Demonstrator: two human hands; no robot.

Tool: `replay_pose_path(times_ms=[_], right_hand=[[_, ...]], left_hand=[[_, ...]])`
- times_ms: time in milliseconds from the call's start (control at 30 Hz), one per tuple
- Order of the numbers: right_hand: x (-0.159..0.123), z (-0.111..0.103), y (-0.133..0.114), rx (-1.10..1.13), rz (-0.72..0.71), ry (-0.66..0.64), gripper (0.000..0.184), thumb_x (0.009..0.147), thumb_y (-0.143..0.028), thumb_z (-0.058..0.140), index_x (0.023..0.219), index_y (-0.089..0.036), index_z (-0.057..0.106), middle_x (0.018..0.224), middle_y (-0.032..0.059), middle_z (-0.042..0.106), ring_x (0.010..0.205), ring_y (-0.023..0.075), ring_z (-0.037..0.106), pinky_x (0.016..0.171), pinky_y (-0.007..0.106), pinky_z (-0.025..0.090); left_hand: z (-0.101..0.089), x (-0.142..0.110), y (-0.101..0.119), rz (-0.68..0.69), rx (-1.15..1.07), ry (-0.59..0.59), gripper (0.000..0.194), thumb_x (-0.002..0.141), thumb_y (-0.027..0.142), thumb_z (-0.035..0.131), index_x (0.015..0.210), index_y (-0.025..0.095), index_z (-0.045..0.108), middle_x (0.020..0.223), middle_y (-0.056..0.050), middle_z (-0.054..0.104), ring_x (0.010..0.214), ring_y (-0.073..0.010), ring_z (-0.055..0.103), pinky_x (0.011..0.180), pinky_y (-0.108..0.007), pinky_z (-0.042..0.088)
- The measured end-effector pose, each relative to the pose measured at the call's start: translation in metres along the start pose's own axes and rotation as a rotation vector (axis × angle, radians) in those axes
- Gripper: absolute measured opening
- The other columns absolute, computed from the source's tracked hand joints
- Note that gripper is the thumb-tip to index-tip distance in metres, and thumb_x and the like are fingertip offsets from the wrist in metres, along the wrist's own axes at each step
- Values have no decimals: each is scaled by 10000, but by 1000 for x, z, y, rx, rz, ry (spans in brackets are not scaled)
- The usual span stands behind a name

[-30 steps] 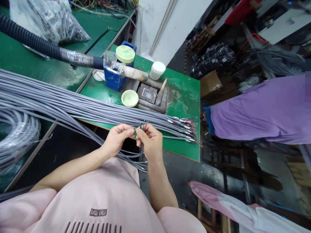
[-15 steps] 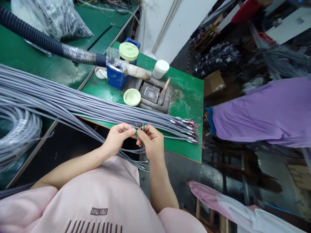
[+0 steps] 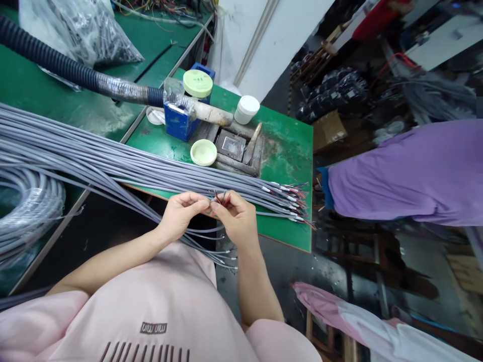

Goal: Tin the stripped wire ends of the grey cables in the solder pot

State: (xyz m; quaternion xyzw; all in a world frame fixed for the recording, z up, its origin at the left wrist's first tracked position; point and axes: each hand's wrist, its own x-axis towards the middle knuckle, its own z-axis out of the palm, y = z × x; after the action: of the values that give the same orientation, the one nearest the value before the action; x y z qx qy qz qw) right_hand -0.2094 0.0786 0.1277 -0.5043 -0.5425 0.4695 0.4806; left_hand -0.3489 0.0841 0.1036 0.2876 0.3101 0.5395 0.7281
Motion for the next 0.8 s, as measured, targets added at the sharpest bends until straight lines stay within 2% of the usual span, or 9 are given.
replay_pose_path(times_ms=[100, 267, 333, 467, 533, 667, 800], right_hand=[[6, -1, -3, -39, -19, -15, 203, 780, -287, 702, 658, -183, 578, 649, -29, 549, 575, 96, 541, 573, 238, 487], [30, 0, -8, -101, 36, 5, 198, 782, -361, 664, 728, -188, 585, 518, -46, 539, 421, 89, 470, 426, 223, 400], [49, -1, -14, -219, 55, -11, 203, 765, -370, 650, 722, -183, 582, 471, -50, 523, 379, 87, 438, 391, 219, 355], [99, -2, -25, -542, 62, -115, 181, 729, -319, 620, 644, -166, 573, 445, -40, 511, 394, 98, 457, 433, 230, 348], [124, 1, -25, -713, 60, -172, 163, 712, -274, 608, 602, -158, 575, 440, -38, 500, 430, 104, 475, 477, 236, 352], [162, 13, -19, -1034, 89, -260, 132, 691, -228, 615, 591, -142, 622, 459, -20, 515, 534, 131, 527, 534, 244, 342], [178, 24, -13, -1255, 119, -331, 114, 705, -224, 629, 641, -141, 675, 548, 21, 599, 626, 173, 587, 572, 256, 355]], left_hand=[[0, 2, -2, 50, 39, -14, 262, 657, 372, 804, 674, 138, 688, 644, -13, 705, 626, -130, 656, 676, -271, 546], [-6, 12, -13, 105, 193, -27, 277, 707, 412, 759, 734, 141, 706, 722, -35, 730, 688, -152, 669, 712, -286, 536], [-12, 16, -12, 197, 397, -38, 258, 745, 395, 734, 814, 146, 721, 789, -52, 740, 736, -165, 669, 729, -296, 524], [-34, 27, -1, 594, 1019, -65, 185, 847, 333, 645, 926, 183, 720, 891, -63, 740, 852, -190, 635, 819, -353, 454], [-47, 33, 2, 725, 1244, -47, 187, 881, 323, 602, 969, 190, 701, 941, -64, 734, 921, -204, 616, 860, -381, 413], [-66, 43, -4, 816, 1414, -63, 180, 909, 282, 555, 1012, 194, 673, 1023, -59, 714, 991, -199, 584, 904, -389, 375], [-70, 46, -7, 812, 1415, -90, 177, 912, 271, 543, 1011, 199, 670, 1037, -55, 705, 997, -190, 574, 917, -387, 358]])
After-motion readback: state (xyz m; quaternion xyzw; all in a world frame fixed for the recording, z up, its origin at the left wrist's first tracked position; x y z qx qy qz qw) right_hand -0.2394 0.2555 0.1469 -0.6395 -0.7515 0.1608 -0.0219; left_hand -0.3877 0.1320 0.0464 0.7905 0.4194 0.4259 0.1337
